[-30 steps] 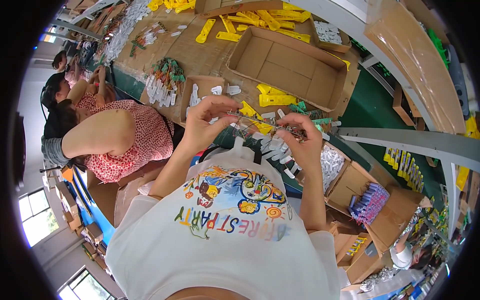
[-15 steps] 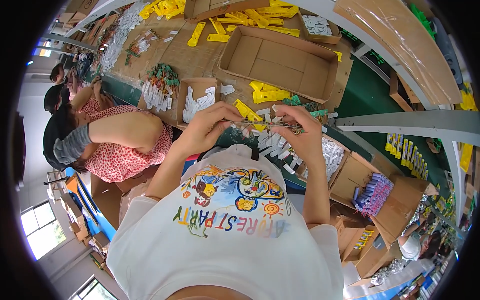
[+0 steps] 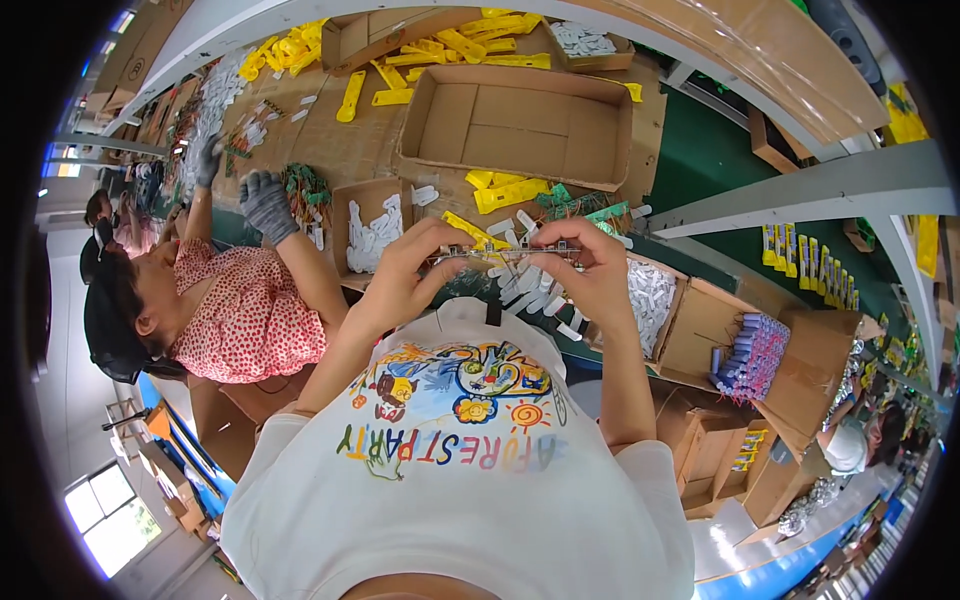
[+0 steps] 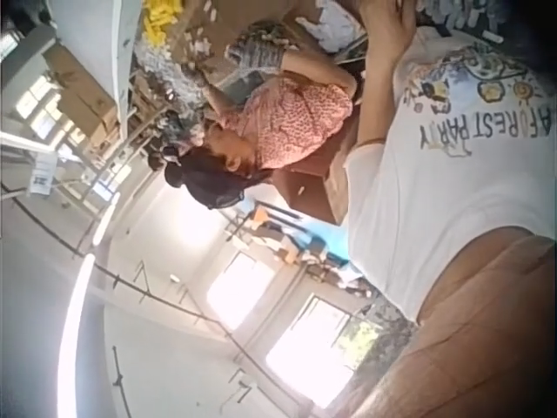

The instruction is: Assembling and sorting small electrical components into plastic housings and cardboard boxes.

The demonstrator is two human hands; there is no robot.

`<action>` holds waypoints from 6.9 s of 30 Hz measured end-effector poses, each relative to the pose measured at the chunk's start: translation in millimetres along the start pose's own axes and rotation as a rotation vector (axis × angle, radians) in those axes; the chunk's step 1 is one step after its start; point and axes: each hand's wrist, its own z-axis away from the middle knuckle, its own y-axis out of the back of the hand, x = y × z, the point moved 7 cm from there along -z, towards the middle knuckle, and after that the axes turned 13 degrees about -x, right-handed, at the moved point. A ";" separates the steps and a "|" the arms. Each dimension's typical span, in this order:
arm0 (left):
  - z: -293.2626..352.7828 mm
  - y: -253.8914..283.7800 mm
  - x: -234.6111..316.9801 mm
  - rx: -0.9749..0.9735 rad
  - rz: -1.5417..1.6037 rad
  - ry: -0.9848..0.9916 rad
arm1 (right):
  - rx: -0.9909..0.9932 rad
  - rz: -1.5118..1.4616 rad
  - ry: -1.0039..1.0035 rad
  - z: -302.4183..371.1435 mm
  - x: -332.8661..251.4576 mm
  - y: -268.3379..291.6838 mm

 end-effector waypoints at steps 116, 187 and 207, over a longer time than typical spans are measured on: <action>-6.7 -83.7 -163.5 0.005 0.569 0.327 | 0.041 1.326 -0.185 10.9 130.9 95.2; -42.7 -9.8 31.0 -0.232 -0.194 -0.201 | -0.141 0.526 0.215 2.2 -40.3 11.2; -40.9 6.2 10.3 0.041 -0.198 -0.281 | 0.002 0.532 0.171 6.8 -26.3 30.9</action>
